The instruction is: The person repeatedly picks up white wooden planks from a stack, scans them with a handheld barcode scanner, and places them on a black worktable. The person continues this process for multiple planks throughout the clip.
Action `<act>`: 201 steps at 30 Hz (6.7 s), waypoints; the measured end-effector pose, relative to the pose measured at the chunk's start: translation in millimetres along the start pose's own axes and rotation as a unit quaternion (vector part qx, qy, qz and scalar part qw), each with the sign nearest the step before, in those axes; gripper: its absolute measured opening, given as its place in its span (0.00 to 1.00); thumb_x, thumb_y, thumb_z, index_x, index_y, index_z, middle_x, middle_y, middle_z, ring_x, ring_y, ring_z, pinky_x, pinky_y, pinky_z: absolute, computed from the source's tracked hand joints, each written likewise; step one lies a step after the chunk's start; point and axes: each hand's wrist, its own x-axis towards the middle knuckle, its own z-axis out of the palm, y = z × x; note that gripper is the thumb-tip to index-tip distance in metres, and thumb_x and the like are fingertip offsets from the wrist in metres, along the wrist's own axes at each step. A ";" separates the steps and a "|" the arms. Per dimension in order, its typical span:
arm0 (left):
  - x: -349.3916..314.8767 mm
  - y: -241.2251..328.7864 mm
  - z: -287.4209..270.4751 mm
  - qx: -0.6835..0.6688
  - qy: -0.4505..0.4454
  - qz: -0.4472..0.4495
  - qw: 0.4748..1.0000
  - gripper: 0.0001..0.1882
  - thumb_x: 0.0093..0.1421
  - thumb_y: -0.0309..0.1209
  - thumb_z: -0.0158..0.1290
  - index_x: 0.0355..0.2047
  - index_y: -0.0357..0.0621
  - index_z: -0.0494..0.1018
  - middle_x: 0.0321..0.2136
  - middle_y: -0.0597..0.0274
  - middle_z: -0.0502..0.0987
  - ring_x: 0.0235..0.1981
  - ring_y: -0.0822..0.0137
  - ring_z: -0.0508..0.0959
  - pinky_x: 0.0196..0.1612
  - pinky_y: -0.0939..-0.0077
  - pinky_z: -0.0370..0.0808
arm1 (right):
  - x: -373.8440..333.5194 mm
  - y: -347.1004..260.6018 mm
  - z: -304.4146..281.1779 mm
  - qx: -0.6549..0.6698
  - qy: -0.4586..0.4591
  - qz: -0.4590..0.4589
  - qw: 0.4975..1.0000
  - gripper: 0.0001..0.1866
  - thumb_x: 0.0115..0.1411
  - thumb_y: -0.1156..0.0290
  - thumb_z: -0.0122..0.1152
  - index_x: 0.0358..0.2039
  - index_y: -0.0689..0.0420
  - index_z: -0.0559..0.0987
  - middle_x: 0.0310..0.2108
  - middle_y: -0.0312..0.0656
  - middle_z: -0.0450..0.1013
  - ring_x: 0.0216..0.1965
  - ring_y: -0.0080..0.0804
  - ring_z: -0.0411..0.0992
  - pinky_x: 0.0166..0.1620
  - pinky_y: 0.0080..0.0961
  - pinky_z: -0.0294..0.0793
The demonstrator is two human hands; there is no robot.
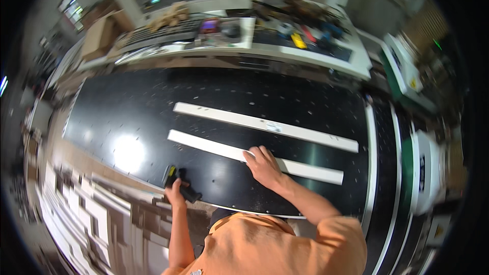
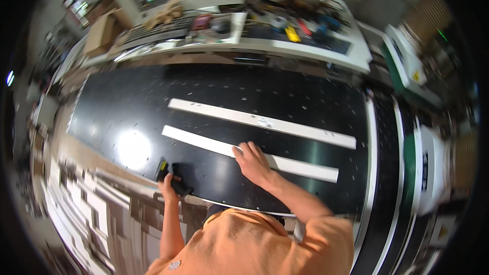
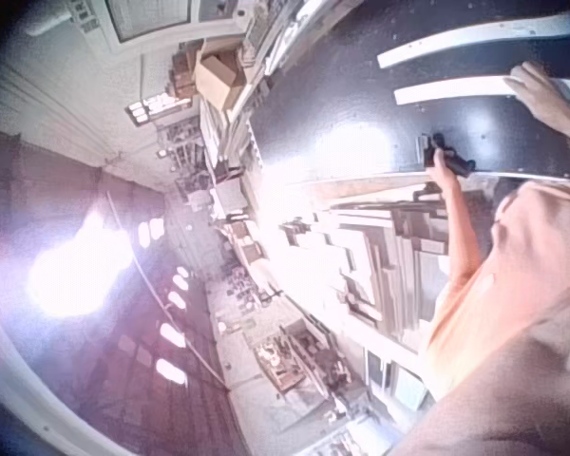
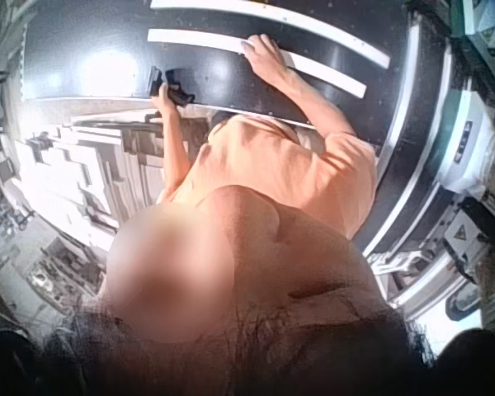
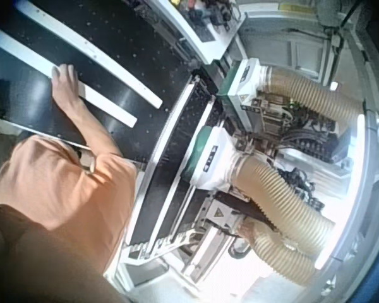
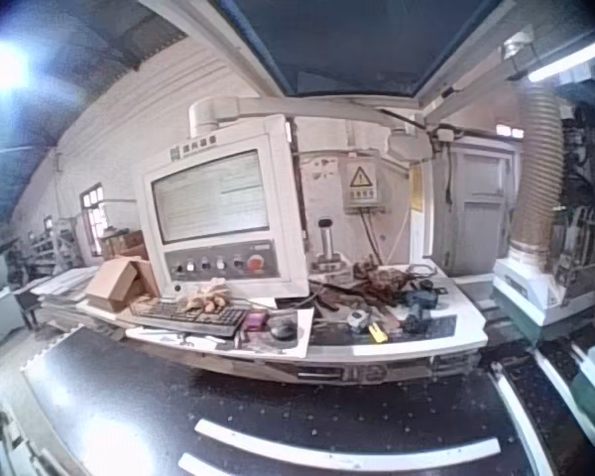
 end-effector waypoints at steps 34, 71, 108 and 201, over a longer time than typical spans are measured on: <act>18.3 -5.3 -10.7 0.007 0.024 -0.020 0.999 0.14 0.63 0.36 0.54 0.25 0.39 0.72 0.20 0.58 0.76 0.22 0.64 0.77 0.32 0.68 0.74 | 49.7 391.3 -98.8 -0.231 0.263 0.412 0.841 0.21 0.60 0.69 0.64 0.50 0.67 0.75 0.52 0.57 0.69 0.55 0.57 0.69 0.58 0.46 0.70; -49.8 29.5 24.5 0.024 0.011 -0.073 0.997 0.13 0.57 0.35 0.62 0.34 0.35 0.79 0.21 0.61 0.79 0.22 0.69 0.80 0.30 0.71 0.78 | -36.7 -16.8 26.0 -0.075 -0.004 0.103 0.992 0.22 0.61 0.79 0.60 0.57 0.57 0.79 0.57 0.47 0.72 0.55 0.49 0.69 0.57 0.44 0.68; -316.2 46.0 -344.7 -0.103 0.251 -0.110 0.956 0.13 0.58 0.35 0.61 0.31 0.35 0.79 0.26 0.65 0.80 0.28 0.74 0.76 0.35 0.74 0.73 | 128.5 -779.0 256.2 0.303 -0.214 -0.358 0.857 0.50 0.59 0.53 0.69 0.67 0.75 0.55 0.67 0.65 0.55 0.68 0.58 0.57 0.70 0.41 0.60; -80.0 41.5 -205.8 -0.405 -0.062 0.051 0.911 0.18 0.67 0.44 0.54 0.48 0.43 0.73 0.37 0.54 0.81 0.27 0.69 0.78 0.31 0.76 0.79 | -194.8 -167.5 -59.4 0.140 -0.293 -0.042 0.945 0.48 0.47 0.73 0.70 0.68 0.67 0.58 0.63 0.59 0.62 0.59 0.60 0.67 0.59 0.44 0.71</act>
